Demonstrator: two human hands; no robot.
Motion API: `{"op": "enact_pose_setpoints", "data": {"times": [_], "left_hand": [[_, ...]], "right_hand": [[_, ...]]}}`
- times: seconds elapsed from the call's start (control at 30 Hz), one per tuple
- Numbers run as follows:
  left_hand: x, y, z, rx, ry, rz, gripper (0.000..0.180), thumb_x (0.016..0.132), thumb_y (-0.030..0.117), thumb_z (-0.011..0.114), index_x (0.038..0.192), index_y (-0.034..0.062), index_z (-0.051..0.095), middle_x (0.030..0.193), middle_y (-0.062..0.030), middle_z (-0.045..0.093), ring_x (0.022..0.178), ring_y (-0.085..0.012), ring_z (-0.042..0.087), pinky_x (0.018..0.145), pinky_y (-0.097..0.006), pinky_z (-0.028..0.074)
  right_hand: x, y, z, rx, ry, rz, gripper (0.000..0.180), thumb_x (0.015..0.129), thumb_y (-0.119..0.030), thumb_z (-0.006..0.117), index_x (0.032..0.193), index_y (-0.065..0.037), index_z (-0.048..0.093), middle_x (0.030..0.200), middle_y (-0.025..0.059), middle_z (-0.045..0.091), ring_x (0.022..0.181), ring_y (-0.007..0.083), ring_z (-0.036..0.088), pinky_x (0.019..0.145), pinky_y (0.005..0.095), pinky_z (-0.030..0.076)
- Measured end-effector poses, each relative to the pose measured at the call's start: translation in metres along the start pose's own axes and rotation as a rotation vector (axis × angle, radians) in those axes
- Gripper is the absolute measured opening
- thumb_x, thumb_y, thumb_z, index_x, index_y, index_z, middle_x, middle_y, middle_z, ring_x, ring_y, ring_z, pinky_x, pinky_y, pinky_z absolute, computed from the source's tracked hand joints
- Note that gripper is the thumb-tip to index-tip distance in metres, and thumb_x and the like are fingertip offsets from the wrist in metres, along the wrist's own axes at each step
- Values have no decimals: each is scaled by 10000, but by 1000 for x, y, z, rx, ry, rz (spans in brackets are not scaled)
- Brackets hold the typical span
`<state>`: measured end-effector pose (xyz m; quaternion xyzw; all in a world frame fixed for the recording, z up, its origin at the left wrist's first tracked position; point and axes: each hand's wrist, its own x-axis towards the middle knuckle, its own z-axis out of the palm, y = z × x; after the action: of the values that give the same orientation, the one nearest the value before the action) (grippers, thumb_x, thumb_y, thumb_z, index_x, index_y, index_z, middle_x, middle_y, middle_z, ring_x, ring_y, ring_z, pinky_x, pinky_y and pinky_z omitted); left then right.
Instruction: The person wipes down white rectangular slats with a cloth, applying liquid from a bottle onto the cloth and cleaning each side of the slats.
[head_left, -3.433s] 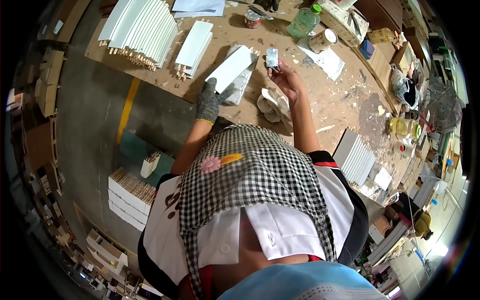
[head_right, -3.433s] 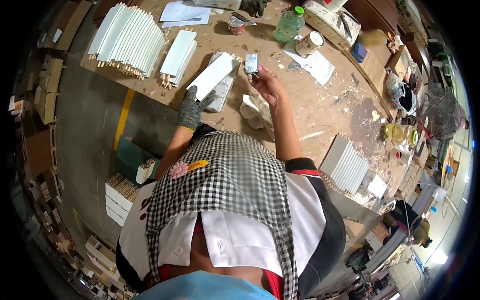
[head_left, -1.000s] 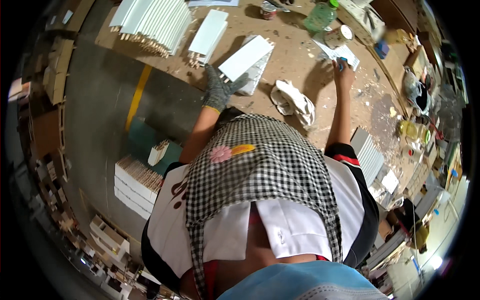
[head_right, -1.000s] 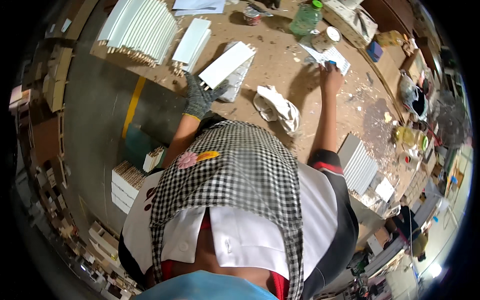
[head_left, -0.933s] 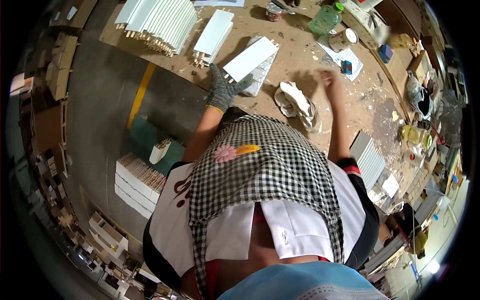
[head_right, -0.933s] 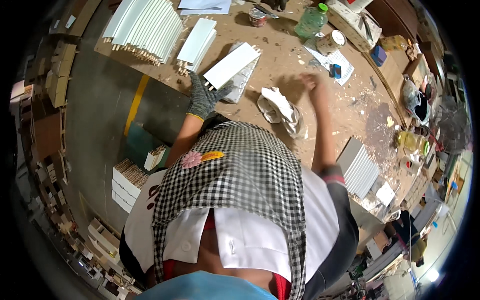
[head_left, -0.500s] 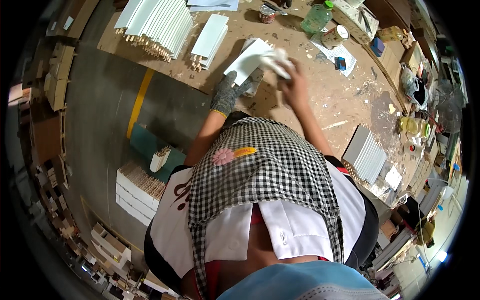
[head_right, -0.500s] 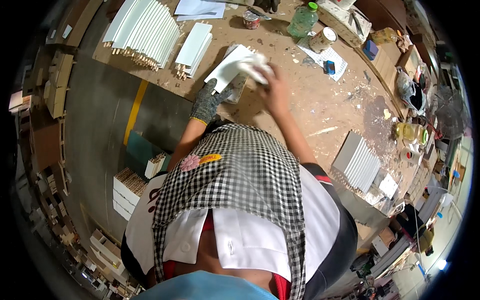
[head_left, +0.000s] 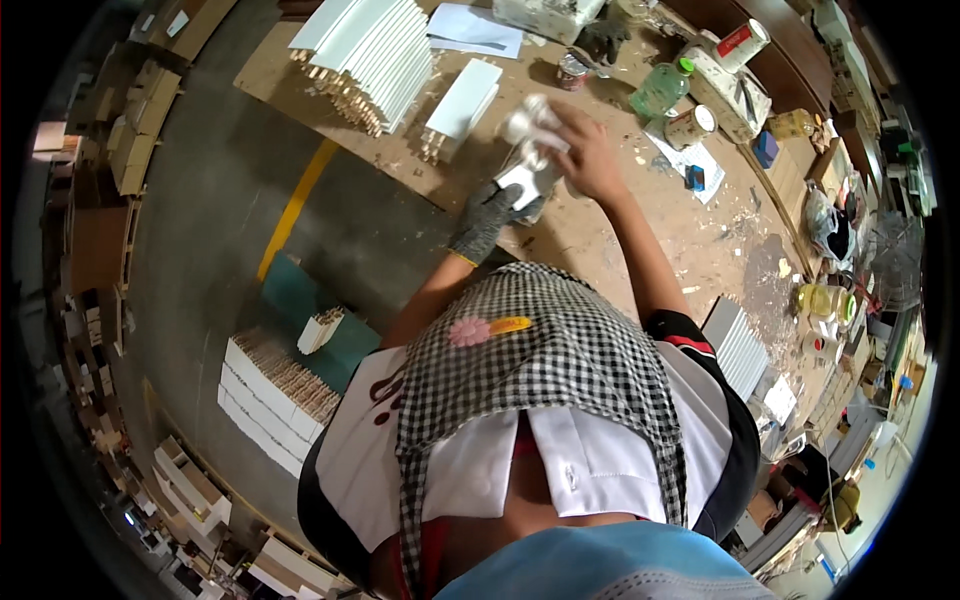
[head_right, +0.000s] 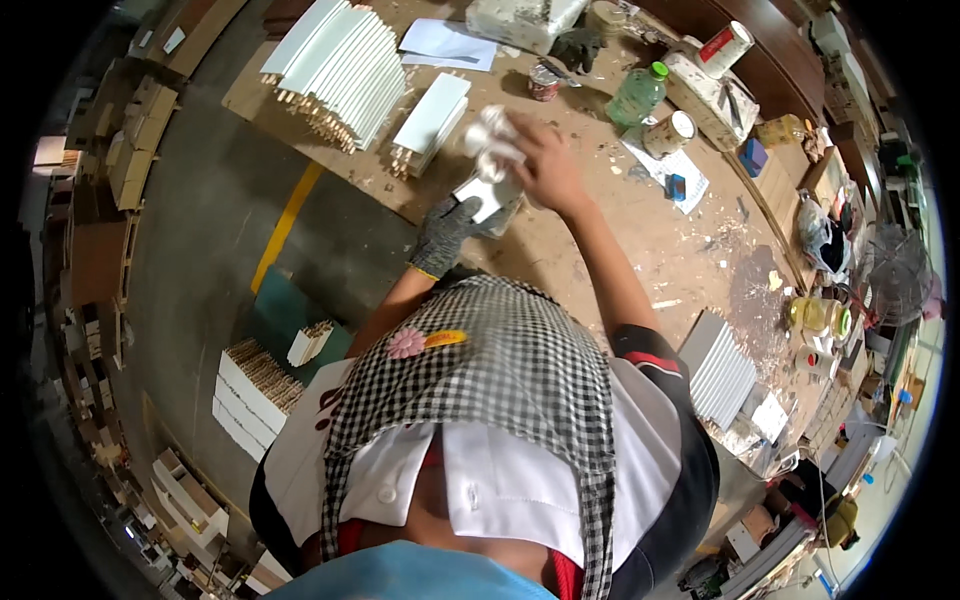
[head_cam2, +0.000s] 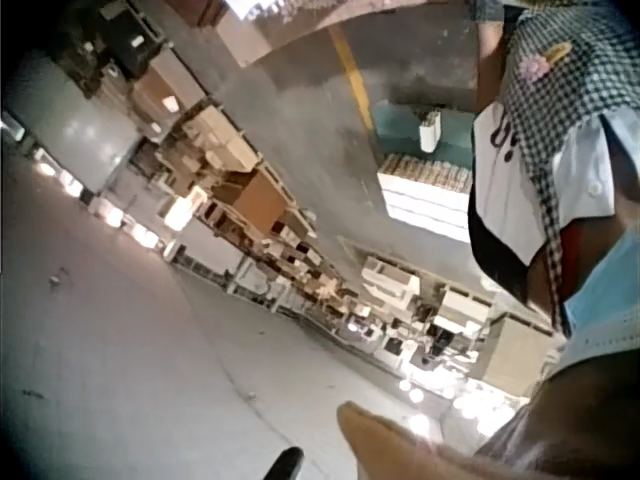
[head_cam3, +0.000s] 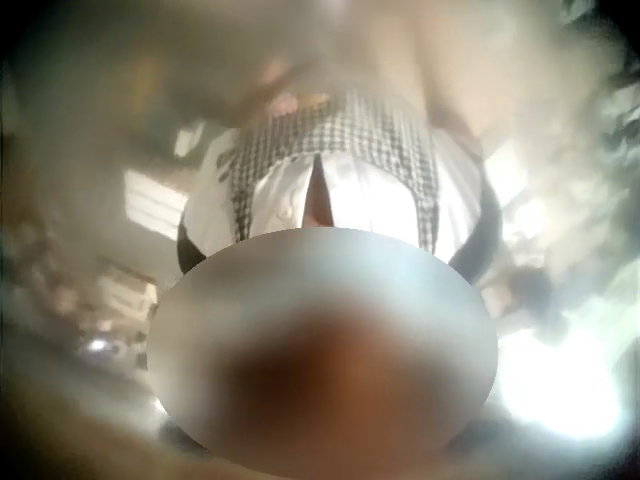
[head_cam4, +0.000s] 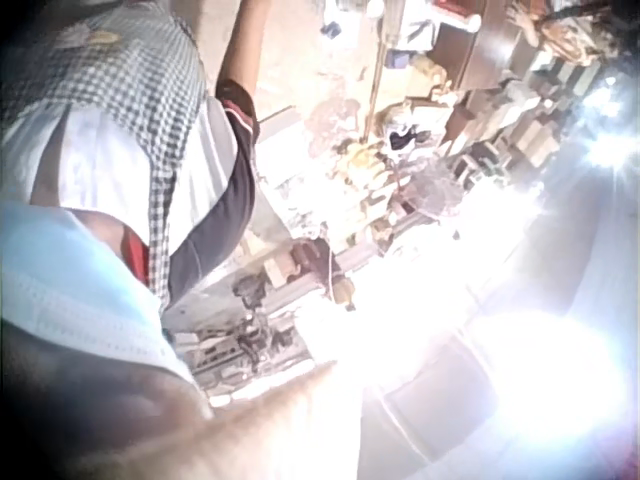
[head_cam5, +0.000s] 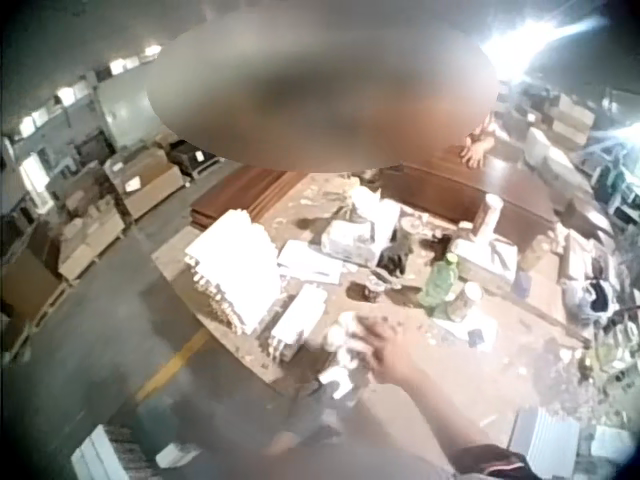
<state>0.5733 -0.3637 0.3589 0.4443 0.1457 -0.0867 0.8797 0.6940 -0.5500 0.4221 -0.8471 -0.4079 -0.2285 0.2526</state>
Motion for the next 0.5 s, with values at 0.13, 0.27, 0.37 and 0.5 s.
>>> {"op": "enact_pose_setpoints", "data": {"times": [0.13,0.27,0.37,0.5], "left_hand": [[-8,4,13,536,-218,126,380,949,304,665,1174,-2,649,1028,-84,664,883,-159,602,788,-329,509],[-13,58,23,-415,-473,-593,564,979,318,603,1417,3,440,1250,-184,609,1058,-229,631,944,-363,520],[10,20,-10,126,-683,-376,521,1039,386,451,1336,-40,485,1202,-185,639,953,-212,673,764,-295,562],[-18,61,37,13,-760,-508,507,1013,357,524,1331,-36,492,1062,-88,675,773,-86,631,595,-197,505]], "right_hand": [[-14,9,1,-69,-257,186,438,989,-402,514,733,-92,687,724,97,642,732,285,645,724,390,519],[-5,-13,-29,-147,-184,84,379,937,-303,602,615,-105,630,632,64,608,631,249,607,625,367,482],[16,-45,-41,-144,-68,-20,322,889,-258,666,608,-110,614,620,42,586,590,223,561,598,351,441],[11,-36,-67,-46,-16,35,234,860,-222,646,667,-90,658,691,79,640,624,230,592,607,339,476]]}}
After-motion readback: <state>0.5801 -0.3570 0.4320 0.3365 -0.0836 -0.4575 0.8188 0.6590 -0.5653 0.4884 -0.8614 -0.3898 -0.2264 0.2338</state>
